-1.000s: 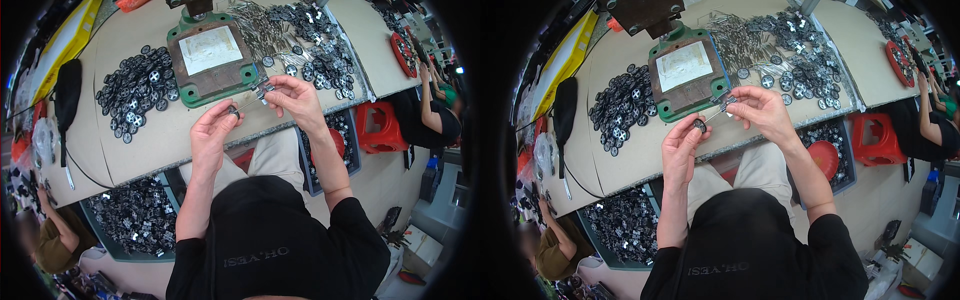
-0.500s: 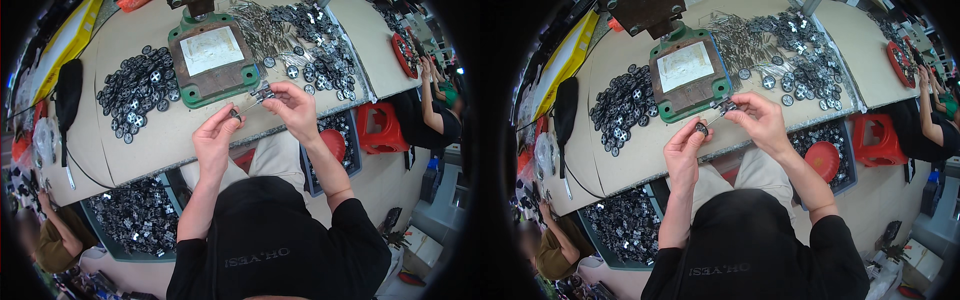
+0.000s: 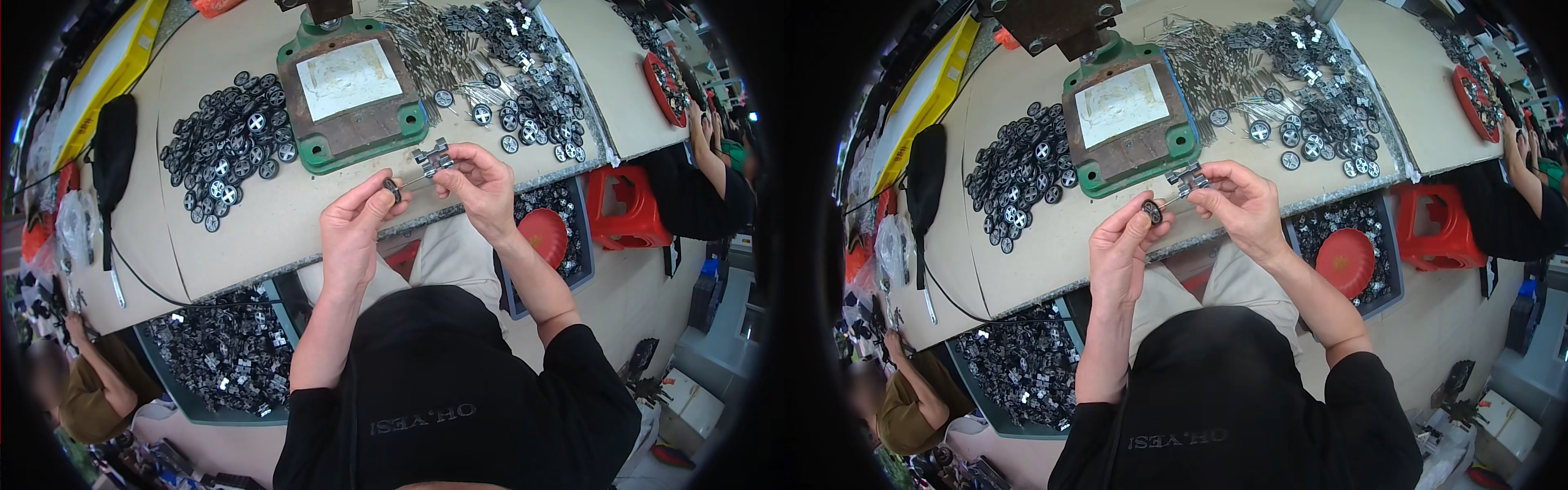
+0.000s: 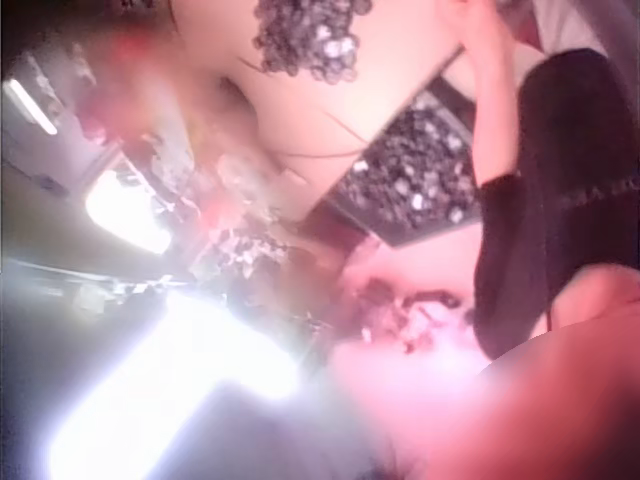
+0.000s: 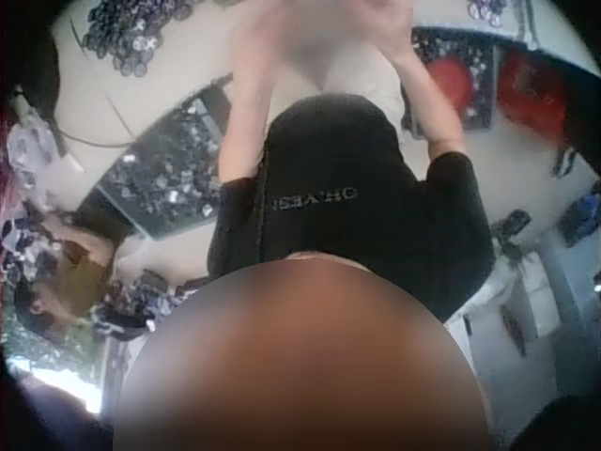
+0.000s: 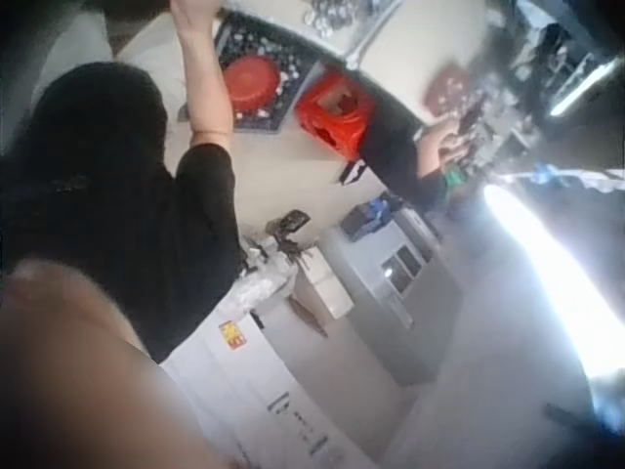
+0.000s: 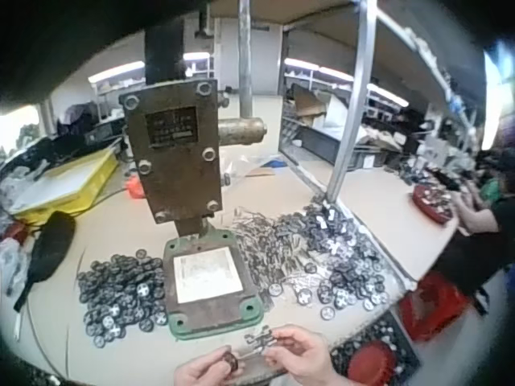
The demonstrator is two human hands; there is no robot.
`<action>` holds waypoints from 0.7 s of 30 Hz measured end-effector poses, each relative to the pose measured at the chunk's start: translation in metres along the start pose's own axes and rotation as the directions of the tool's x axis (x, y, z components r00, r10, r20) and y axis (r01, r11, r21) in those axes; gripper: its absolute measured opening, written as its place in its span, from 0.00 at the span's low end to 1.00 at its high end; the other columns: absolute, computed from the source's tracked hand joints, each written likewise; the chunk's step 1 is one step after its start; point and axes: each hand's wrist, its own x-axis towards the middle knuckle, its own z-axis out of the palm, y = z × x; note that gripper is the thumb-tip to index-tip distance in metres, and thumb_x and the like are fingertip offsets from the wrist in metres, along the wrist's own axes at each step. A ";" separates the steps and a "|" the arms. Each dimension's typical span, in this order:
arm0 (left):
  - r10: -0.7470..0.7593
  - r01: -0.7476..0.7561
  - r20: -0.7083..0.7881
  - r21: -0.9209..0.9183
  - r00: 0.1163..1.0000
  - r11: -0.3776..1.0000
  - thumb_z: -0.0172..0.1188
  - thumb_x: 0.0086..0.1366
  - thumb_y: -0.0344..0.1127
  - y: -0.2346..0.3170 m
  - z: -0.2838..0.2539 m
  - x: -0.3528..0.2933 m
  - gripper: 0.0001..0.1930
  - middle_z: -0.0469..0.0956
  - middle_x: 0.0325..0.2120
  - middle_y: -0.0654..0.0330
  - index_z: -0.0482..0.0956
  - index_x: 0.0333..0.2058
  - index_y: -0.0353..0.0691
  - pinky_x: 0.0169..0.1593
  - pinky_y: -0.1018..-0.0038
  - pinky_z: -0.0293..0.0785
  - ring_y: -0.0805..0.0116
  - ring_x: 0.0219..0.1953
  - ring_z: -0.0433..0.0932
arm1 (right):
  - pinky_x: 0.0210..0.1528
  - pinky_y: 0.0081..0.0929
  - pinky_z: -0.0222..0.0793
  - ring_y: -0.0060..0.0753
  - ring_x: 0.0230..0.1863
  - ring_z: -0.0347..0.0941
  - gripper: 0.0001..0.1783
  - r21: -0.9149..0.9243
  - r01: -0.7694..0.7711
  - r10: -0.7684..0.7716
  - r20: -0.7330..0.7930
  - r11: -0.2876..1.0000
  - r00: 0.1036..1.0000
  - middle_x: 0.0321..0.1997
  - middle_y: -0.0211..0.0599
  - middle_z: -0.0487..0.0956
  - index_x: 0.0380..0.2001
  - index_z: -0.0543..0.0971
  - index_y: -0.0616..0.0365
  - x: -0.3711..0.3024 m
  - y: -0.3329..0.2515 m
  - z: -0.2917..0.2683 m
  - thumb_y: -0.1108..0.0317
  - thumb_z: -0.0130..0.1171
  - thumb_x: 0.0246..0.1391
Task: Manually assemble small metal and plastic parts into a housing at a manufacturing workstation.
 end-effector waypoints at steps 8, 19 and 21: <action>0.197 -0.191 -0.030 0.153 0.980 0.970 0.57 0.56 0.21 -0.004 0.004 -0.005 0.15 0.77 0.35 0.54 0.73 0.44 0.27 0.43 0.78 0.73 0.68 0.37 0.78 | 0.28 0.16 0.70 0.20 0.26 0.72 0.13 -0.100 -0.028 0.033 0.046 0.995 0.998 0.31 0.39 0.78 0.40 0.71 0.69 0.005 -0.007 -0.002 0.81 0.57 0.48; 0.050 -0.056 0.093 0.070 0.994 0.996 0.56 0.56 0.21 -0.004 -0.003 0.003 0.21 0.76 0.40 0.53 0.67 0.50 0.29 0.45 0.78 0.72 0.71 0.40 0.75 | 0.32 0.16 0.71 0.20 0.31 0.74 0.14 -0.166 0.005 0.018 0.134 0.986 0.991 0.32 0.38 0.78 0.39 0.73 0.67 0.002 -0.001 0.011 0.81 0.58 0.46; -0.037 0.038 0.163 -0.008 0.986 0.999 0.55 0.57 0.22 0.000 -0.010 0.006 0.21 0.75 0.40 0.53 0.67 0.51 0.30 0.45 0.76 0.72 0.70 0.40 0.75 | 0.33 0.16 0.71 0.20 0.31 0.74 0.15 -0.306 0.087 -0.030 0.184 0.948 0.982 0.33 0.37 0.78 0.40 0.73 0.67 0.008 -0.007 0.005 0.82 0.59 0.45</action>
